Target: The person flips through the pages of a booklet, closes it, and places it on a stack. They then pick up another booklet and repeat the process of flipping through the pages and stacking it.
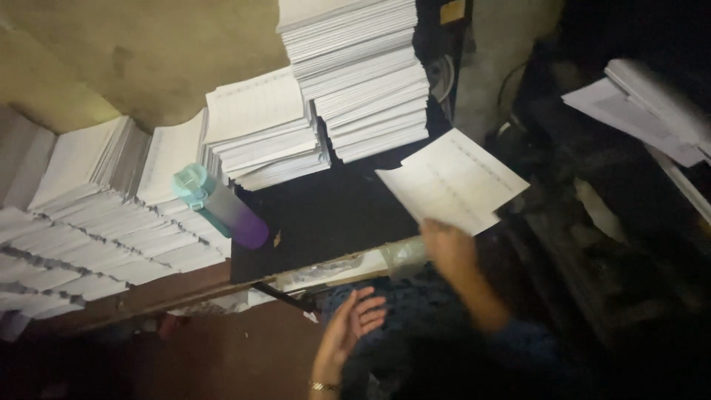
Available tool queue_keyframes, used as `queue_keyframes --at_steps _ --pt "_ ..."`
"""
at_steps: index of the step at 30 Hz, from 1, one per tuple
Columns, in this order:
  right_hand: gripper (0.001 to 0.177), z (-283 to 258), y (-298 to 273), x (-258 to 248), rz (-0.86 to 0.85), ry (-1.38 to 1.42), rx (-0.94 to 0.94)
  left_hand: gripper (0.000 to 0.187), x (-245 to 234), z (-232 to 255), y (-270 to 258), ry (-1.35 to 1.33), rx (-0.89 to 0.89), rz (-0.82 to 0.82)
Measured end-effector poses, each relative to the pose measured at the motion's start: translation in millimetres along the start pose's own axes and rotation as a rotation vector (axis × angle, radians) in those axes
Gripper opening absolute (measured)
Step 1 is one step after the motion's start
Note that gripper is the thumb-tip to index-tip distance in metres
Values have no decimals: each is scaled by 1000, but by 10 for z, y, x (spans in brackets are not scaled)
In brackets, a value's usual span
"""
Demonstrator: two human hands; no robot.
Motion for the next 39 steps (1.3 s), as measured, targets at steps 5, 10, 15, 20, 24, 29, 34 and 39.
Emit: queue_keyframes --at_steps 5,10,15,20,24,29,34,39 --pt "13 -826 -477 -253 -154 419 -79 73 97 -128 409 128 94 -6" --pt "25 -573 -498 -64 -318 794 7 70 82 132 534 529 311 149" --pt "29 409 -192 -130 -433 688 525 57 52 245 337 355 417 93" --pt "43 144 -736 882 -1003 1409 1008 79 80 325 140 491 394 116" --pt "31 -302 -764 710 -1128 1931 1205 78 5 472 -25 972 599 227" --pt "23 -662 -763 497 -1307 2088 947 115 80 294 -7 472 561 -145" --pt "41 -692 -864 568 -1284 1922 1059 110 308 241 -111 146 449 -151" --pt "51 -268 -707 625 -941 1450 722 91 246 219 -23 -75 490 -12"
Point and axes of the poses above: each hand's wrist, its own y-axis towards the middle knuckle, its own x-axis out of the palm, z = x × y, the point moved 8 cm from there along y, towards the middle knuckle, and after that the axes turned 14 degrees about x, right-handed, at the moved point
